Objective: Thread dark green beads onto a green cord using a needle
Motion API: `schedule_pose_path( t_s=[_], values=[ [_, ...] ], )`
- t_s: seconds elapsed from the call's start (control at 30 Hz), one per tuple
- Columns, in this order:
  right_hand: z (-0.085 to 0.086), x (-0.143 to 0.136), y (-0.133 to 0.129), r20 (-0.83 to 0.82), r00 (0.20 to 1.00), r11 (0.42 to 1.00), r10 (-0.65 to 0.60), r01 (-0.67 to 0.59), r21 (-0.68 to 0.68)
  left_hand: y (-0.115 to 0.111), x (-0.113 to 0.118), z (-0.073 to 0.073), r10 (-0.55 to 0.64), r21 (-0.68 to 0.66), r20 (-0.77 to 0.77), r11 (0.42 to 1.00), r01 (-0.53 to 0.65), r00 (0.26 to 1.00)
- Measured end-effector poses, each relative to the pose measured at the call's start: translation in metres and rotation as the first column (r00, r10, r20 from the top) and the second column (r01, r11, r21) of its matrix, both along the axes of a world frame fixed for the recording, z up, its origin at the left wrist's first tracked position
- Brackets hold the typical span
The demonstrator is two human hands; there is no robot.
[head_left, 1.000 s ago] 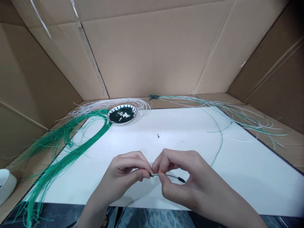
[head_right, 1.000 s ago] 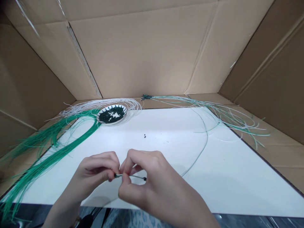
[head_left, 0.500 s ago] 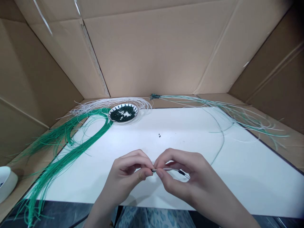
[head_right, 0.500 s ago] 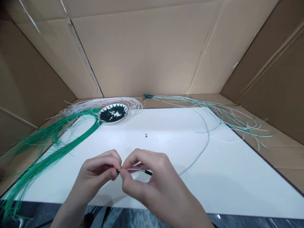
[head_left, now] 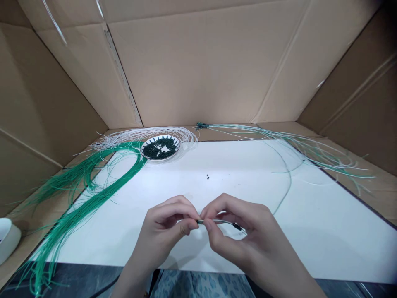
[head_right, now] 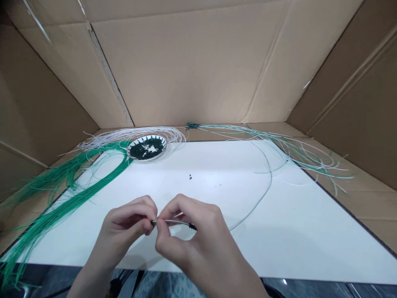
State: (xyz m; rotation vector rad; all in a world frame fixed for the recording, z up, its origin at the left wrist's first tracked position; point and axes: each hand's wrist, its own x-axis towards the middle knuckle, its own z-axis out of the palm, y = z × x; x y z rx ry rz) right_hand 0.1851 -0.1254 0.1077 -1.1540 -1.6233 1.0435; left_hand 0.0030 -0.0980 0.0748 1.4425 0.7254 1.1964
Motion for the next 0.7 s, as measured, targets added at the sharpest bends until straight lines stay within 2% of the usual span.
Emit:
schedule_pose_path(
  t_s=[0.27,0.43,0.57,0.7],
  values=[
    [-0.009,-0.005,-0.006,0.037,0.998,0.996,-0.057,0.055,0.067,-0.001,-0.002,-0.003,0.026,-0.019,-0.031,0.999,-0.026,0.999],
    [-0.012,-0.004,-0.006,0.049,0.998,0.990,-0.043,0.036,0.140,-0.004,-0.005,0.005,0.057,0.060,-0.125,0.997,-0.050,0.991],
    [-0.011,-0.002,-0.004,0.048,0.999,0.994,0.000,-0.005,0.112,-0.004,-0.009,0.008,0.049,0.076,-0.162,0.996,-0.037,0.986],
    [-0.014,-0.004,-0.002,0.022,1.000,0.997,-0.021,0.019,0.072,-0.002,-0.011,0.001,0.083,0.033,-0.170,0.996,-0.079,0.982]
  ],
)
